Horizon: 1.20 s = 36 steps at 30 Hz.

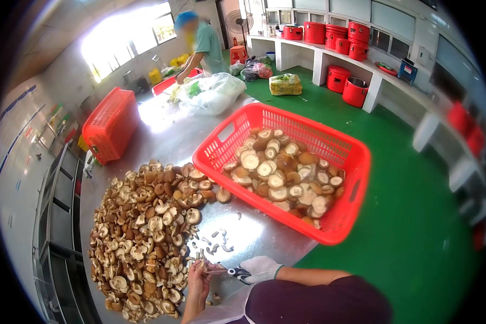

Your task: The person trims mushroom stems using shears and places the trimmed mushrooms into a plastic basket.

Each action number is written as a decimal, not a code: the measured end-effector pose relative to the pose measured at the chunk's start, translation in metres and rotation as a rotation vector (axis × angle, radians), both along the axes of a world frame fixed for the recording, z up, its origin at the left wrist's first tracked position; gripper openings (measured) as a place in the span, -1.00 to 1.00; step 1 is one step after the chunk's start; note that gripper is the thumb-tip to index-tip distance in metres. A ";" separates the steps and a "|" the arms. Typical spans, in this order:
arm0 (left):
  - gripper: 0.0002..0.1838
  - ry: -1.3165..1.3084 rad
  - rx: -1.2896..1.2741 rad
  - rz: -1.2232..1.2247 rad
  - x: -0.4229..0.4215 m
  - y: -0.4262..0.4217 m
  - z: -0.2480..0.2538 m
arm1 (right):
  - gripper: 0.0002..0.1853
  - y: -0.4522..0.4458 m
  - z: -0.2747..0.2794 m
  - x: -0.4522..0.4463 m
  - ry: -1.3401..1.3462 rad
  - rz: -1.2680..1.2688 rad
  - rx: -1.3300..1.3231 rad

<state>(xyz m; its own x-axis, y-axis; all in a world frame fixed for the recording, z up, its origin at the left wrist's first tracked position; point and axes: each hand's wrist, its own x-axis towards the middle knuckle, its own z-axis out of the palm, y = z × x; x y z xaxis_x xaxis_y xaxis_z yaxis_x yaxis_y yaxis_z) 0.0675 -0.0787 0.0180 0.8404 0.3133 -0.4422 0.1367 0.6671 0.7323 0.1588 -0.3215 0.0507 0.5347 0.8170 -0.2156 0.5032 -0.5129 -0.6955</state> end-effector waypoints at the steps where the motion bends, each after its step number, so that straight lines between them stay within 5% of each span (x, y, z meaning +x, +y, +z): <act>1: -0.58 -0.005 0.008 0.002 -0.001 -0.002 0.001 | -0.66 0.001 0.008 0.002 0.004 0.019 -0.039; 16: -0.48 -0.089 -0.017 0.158 0.003 0.002 0.025 | -0.64 0.020 0.034 0.011 0.045 0.002 -0.101; 27: -0.42 -0.269 0.120 0.084 -0.011 0.007 0.063 | -0.67 0.055 0.049 0.007 -0.207 0.017 -0.142; 30: -0.44 -0.142 0.194 0.098 -0.013 0.007 0.068 | -0.68 0.062 0.049 0.001 -0.235 0.027 -0.147; 36: -0.41 -0.224 0.366 0.090 -0.003 0.003 0.000 | -0.66 0.070 0.031 0.001 -0.408 0.085 -0.149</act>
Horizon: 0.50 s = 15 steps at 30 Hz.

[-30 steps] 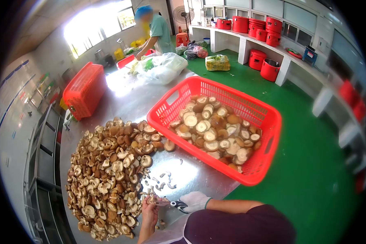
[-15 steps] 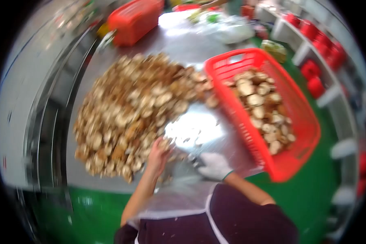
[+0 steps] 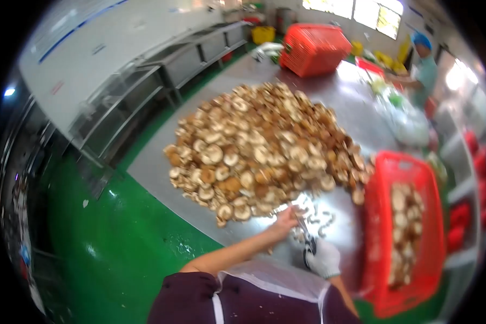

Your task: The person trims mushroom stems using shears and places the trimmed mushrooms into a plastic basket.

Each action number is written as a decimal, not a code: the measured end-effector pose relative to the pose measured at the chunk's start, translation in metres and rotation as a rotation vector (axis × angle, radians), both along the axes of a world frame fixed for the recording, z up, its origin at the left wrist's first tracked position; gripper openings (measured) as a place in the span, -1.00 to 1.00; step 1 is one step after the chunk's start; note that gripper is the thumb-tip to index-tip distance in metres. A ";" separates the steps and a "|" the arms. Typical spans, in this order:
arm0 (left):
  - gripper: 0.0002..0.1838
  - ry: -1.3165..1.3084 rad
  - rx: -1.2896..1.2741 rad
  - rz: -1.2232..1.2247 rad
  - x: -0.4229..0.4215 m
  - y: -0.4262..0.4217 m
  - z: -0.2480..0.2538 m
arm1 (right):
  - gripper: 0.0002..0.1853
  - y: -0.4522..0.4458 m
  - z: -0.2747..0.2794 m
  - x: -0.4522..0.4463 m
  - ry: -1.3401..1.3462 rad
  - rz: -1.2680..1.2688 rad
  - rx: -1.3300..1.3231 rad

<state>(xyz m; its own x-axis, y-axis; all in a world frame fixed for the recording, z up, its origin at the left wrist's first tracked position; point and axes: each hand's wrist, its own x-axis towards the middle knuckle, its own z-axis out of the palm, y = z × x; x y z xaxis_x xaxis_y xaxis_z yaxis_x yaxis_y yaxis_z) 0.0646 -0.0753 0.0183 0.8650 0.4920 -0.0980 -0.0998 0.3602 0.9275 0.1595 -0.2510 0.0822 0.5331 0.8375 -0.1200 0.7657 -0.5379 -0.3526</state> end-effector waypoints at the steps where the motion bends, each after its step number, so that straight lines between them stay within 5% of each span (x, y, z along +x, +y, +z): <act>1: -0.43 -0.028 -0.074 -0.010 -0.003 -0.002 0.015 | -0.65 0.003 0.003 -0.001 -0.006 -0.010 -0.035; 3: -0.43 -0.034 -0.090 0.000 0.001 0.000 -0.006 | -0.66 0.006 0.004 -0.005 -0.009 -0.049 -0.066; 4: -0.39 0.072 -0.142 -0.020 -0.010 -0.004 0.032 | -0.67 0.007 0.000 -0.008 -0.006 -0.076 -0.062; 6: -0.37 0.037 -0.090 -0.010 -0.006 -0.001 -0.001 | -0.65 0.009 -0.012 -0.008 -0.035 -0.061 -0.118; 8: -0.45 0.202 -0.070 0.009 -0.004 0.001 -0.004 | -0.62 0.013 -0.010 -0.012 -0.055 -0.044 -0.200; 15: -0.66 0.126 -0.077 0.063 0.004 -0.005 -0.056 | -0.71 0.031 -0.005 -0.018 -0.058 0.062 -0.130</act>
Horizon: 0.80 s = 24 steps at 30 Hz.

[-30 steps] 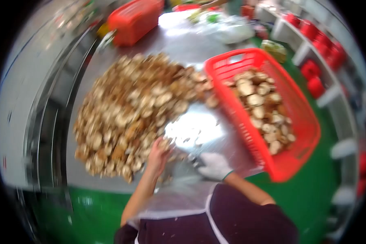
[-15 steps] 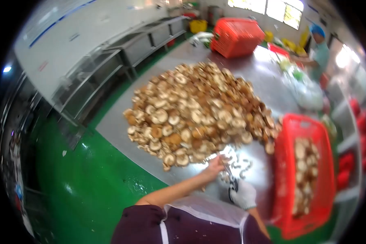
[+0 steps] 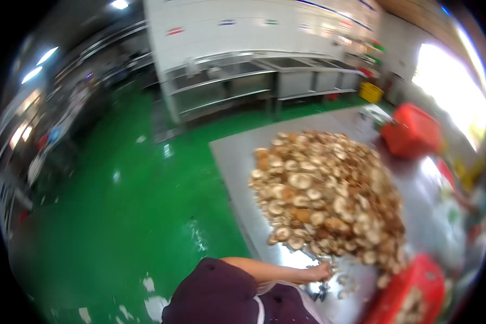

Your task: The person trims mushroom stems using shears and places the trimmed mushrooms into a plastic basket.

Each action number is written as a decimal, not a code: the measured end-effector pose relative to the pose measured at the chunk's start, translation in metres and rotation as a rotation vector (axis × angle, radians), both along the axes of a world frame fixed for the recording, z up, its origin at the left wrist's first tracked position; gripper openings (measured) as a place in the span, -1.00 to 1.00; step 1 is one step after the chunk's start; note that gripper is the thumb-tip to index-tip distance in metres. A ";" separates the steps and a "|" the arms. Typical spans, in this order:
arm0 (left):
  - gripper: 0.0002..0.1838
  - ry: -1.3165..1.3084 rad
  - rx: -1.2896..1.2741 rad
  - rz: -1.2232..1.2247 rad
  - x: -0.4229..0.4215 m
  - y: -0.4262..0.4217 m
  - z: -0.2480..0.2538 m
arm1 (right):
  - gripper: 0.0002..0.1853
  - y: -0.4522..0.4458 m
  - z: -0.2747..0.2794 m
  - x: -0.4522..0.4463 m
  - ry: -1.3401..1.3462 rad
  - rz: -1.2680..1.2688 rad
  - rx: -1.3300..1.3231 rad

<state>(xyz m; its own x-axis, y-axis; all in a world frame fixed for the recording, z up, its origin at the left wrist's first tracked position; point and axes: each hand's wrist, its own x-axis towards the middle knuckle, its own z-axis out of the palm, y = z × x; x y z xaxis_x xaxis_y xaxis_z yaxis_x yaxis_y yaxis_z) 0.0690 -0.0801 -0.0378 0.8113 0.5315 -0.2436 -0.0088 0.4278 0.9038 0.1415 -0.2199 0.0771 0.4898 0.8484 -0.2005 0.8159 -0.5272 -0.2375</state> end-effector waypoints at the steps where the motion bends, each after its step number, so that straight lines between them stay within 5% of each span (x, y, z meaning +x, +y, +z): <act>1: -0.70 -0.037 -0.019 0.024 0.000 -0.001 -0.004 | -0.71 0.000 0.001 0.002 0.017 -0.008 0.034; 4: -0.76 -0.173 -0.217 0.057 -0.007 -0.003 0.011 | -0.72 0.003 -0.003 0.002 0.092 -0.023 0.124; 7: -0.75 -0.046 -0.365 0.167 -0.023 0.004 0.035 | -0.74 0.001 -0.009 0.003 0.197 -0.043 0.225; 11: -0.55 -0.006 -0.271 -0.006 -0.021 0.004 0.031 | -0.75 -0.008 -0.015 0.007 0.354 -0.062 0.359; 18: -0.92 0.102 -0.239 -0.074 -0.025 0.003 0.048 | -0.79 -0.070 -0.052 0.010 0.595 -0.304 0.468; 24: -0.77 0.368 -0.313 -0.042 -0.010 0.015 0.056 | -0.71 -0.094 -0.062 0.022 0.564 -0.295 0.622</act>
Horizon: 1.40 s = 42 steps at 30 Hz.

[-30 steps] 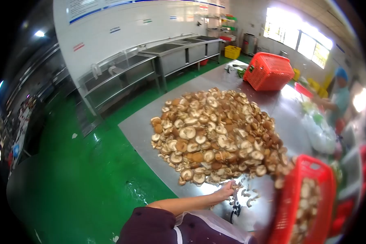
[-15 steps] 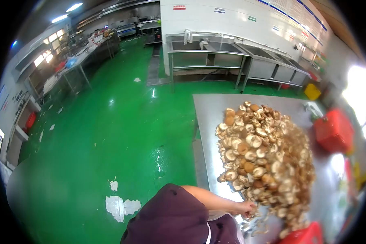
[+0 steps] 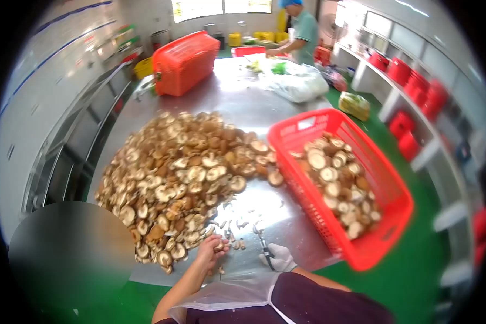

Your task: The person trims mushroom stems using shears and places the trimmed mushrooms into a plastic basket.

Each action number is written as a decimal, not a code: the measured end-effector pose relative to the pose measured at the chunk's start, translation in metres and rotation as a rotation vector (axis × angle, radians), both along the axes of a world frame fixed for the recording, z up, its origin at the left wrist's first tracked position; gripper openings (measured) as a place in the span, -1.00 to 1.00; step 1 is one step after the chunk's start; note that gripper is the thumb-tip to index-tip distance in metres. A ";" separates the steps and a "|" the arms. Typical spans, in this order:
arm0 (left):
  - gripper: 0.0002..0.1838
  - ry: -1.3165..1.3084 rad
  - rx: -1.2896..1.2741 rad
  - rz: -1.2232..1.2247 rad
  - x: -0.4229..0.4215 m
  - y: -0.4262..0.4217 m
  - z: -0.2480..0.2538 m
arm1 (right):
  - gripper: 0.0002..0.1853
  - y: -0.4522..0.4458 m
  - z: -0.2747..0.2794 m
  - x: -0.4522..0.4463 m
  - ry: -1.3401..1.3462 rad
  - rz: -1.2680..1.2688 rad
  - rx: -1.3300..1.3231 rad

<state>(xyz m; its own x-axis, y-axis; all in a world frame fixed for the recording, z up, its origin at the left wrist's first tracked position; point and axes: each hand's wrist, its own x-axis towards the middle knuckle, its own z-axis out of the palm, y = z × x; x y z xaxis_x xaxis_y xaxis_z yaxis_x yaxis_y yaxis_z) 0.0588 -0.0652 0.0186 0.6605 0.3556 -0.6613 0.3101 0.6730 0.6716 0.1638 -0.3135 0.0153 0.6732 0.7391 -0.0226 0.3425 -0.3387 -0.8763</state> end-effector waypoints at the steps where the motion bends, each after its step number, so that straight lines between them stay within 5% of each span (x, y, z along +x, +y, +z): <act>1: -0.76 -0.006 0.006 0.015 0.008 0.000 0.002 | -0.72 -0.001 -0.007 0.001 -0.029 0.005 0.010; 3: -0.72 -0.052 -0.034 -0.062 0.025 0.009 -0.001 | -0.74 -0.002 -0.006 0.000 -0.053 -0.008 0.014; 6: -0.69 -0.237 0.090 -0.077 0.095 -0.019 0.078 | -0.77 -0.001 -0.009 -0.002 -0.113 -0.068 0.059; 9: -0.24 -0.645 0.192 -0.547 0.138 -0.049 0.172 | -0.83 0.005 -0.018 -0.004 -0.140 -0.077 0.112; 12: -0.01 -0.746 0.708 -0.805 0.137 -0.058 0.180 | -0.84 0.007 -0.027 -0.010 0.063 -0.130 0.094; 17: -0.66 -0.471 1.333 -0.582 0.089 -0.006 0.073 | -0.86 0.003 -0.038 -0.003 0.014 -0.071 0.169; 19: -0.72 -0.268 1.575 -0.558 0.054 0.020 0.055 | -0.87 0.004 -0.042 -0.007 -0.015 -0.101 0.157; 21: -0.71 -0.115 2.106 -0.366 0.038 0.061 0.024 | -0.87 0.006 -0.040 -0.006 -0.050 -0.101 0.140; 24: -0.77 0.263 2.347 -0.320 0.033 0.100 0.035 | -0.87 0.007 -0.048 -0.001 -0.049 -0.072 0.121; 27: -0.74 0.328 2.411 -0.528 0.046 0.130 0.004 | -0.87 0.008 -0.057 0.003 -0.051 -0.073 0.126; 32: -0.82 0.353 1.906 -0.513 0.067 0.132 0.034 | -0.82 0.009 -0.045 0.000 -0.076 -0.112 0.070; 35: -0.74 0.120 1.518 -0.242 0.055 0.124 0.067 | -0.79 0.009 -0.031 -0.004 -0.075 -0.139 0.046; 37: -0.70 -0.200 0.351 0.083 0.047 0.101 0.090 | -0.80 0.005 -0.036 -0.003 0.030 -0.115 0.030; 42: -0.61 -0.795 -0.722 0.243 0.028 0.050 0.037 | -0.70 0.038 0.038 -0.010 -0.265 0.150 -0.092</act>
